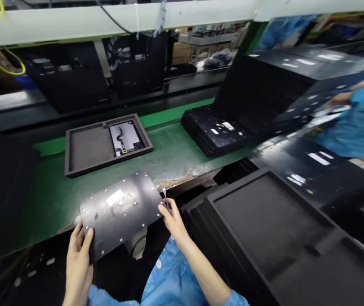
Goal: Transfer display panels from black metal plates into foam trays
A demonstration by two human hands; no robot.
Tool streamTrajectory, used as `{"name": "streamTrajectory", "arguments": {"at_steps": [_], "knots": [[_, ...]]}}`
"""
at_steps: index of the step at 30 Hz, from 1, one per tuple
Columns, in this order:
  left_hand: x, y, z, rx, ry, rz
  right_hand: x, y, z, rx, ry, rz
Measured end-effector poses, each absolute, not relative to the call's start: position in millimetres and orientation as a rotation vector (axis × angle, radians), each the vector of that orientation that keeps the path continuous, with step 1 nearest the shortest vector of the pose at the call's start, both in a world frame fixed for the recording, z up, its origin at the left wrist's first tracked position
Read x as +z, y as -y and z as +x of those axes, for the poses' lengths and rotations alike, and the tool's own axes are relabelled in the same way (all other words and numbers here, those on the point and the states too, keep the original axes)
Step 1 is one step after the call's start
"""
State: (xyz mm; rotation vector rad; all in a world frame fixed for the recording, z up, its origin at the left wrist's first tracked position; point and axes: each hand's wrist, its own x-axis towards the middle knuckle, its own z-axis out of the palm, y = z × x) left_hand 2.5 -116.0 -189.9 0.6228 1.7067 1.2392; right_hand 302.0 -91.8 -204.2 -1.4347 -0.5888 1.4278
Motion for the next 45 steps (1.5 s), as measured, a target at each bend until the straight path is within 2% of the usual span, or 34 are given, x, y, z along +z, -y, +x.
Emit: {"name": "streamTrajectory", "arguments": {"at_steps": [5,10,15,21,26,35,45], "knots": [[-191.5,123.0,-9.3,1.219,-1.675,0.433,-204.0,114.4,307.9,1.489,0.607,-1.499],[-191.1,145.3,-6.1,1.11,-1.494,0.433,-204.7,113.2,322.5,1.57,0.655,-1.619],[-187.7,151.2,-6.4,1.101,-1.55,0.532,-203.1,111.2,328.2,1.571,0.702,-1.647],[-163.0,124.5,-33.5,0.996,-1.706,0.812,-194.4,97.2,310.9,1.53,0.688,-1.64],[-147.1,112.9,-44.5,1.047,-1.62,0.826,-183.0,90.2,306.5,1.539,0.704,-1.593],[-154.9,87.7,-42.7,0.96,-1.64,0.808,-184.0,106.3,307.5,1.552,0.602,-1.498],[-143.0,-10.9,-64.9,0.922,-1.606,0.946,-154.4,22.6,305.1,1.527,0.908,-1.361]]}}
